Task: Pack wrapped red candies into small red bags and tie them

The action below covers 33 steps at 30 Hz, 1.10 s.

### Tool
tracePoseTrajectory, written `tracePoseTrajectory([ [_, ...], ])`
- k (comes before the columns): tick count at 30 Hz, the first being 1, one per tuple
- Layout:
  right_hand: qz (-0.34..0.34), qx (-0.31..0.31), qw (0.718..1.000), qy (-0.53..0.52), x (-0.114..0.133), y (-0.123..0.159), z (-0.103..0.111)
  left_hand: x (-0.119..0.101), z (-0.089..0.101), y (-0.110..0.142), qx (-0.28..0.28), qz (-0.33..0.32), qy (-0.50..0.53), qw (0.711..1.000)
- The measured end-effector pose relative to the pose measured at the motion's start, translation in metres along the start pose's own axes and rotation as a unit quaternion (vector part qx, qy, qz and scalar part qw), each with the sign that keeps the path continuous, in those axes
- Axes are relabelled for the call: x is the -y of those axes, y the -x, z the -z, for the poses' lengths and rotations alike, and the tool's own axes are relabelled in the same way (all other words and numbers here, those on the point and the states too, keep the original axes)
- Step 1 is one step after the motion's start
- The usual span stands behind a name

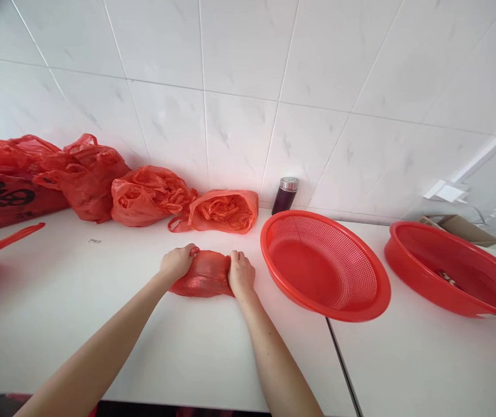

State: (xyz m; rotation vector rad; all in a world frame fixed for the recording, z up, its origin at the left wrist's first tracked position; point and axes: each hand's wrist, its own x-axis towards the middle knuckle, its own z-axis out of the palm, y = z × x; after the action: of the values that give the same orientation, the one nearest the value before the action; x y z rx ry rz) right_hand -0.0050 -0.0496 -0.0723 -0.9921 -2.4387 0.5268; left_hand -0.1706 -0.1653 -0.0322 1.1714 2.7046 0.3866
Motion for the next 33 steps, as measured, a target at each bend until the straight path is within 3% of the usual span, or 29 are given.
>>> tracePoseTrajectory([
  [10, -0.07, -0.016, 0.996, -0.053, 0.013, -0.008, 0.005, -0.008, -0.012, 0.005, -0.108, -0.035, 0.018, 0.993],
  [17, -0.02, -0.005, 0.997, -0.077, 0.016, -0.01, -0.002, -0.018, -0.017, 0.01, -0.082, -0.035, 0.085, 0.992],
  [23, -0.012, 0.009, 0.997, -0.078, 0.009, -0.011, -0.002, -0.023, -0.024, 0.006, -0.06, -0.041, 0.046, 0.996],
  [28, -0.013, 0.007, 0.996, -0.085, 0.008, -0.013, -0.004, -0.021, -0.025, 0.003, -0.077, -0.03, 0.041, 0.996],
  [33, -0.024, -0.014, 0.992, -0.123, 0.008, -0.01, 0.0, -0.015, -0.025, 0.004, -0.118, -0.008, 0.103, 0.988],
])
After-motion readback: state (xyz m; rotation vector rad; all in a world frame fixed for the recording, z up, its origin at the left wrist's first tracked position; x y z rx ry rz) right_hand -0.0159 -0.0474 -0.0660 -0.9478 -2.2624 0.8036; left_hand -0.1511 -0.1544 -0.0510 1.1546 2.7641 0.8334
